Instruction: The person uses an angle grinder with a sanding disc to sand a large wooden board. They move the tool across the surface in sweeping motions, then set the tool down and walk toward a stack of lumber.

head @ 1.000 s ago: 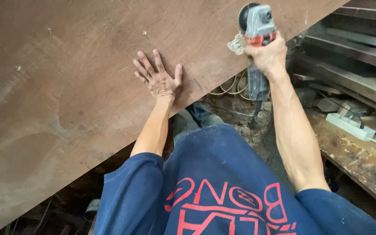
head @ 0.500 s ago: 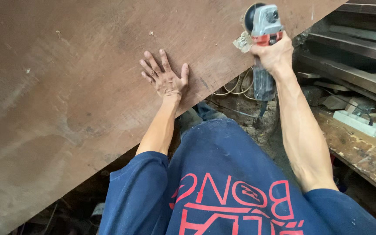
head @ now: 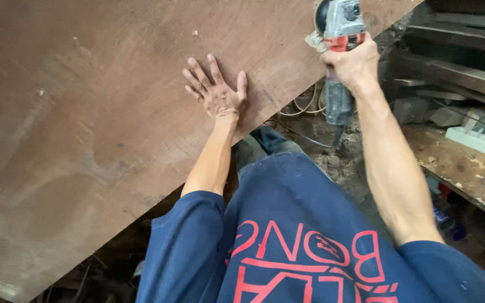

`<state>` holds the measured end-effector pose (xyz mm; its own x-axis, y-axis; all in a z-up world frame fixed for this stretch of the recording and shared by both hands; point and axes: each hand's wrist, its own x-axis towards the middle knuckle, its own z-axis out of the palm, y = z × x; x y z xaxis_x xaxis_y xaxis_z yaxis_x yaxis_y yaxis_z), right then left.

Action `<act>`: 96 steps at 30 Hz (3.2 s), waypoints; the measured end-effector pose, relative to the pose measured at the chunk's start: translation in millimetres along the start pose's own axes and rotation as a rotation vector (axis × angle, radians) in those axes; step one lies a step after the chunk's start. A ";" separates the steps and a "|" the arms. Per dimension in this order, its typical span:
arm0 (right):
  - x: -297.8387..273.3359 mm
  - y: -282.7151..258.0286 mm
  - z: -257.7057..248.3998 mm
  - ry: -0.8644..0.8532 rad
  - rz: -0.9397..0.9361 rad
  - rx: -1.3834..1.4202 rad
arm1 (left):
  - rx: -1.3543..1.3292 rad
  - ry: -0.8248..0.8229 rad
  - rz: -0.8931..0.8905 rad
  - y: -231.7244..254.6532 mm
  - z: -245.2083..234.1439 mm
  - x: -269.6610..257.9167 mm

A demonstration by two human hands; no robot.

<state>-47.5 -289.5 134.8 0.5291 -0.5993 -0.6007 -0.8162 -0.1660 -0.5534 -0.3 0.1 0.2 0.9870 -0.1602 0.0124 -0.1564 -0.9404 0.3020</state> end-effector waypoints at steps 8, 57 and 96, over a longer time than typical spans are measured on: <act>-2.3 9.4 -8.4 0.062 -0.080 -0.095 | -0.018 -0.099 -0.031 4.0 -3.4 2.9; -1.5 -24.2 -23.9 0.016 -0.007 -0.036 | 0.002 -0.129 -0.062 7.7 -11.9 3.4; -3.3 2.4 -22.8 0.084 -0.142 0.045 | -0.062 -0.071 -0.051 5.0 -6.4 3.2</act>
<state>-56.5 -305.8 148.7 0.6161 -0.6356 -0.4653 -0.7223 -0.2201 -0.6557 2.3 -3.2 7.8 0.9883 -0.1352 -0.0710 -0.1012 -0.9279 0.3588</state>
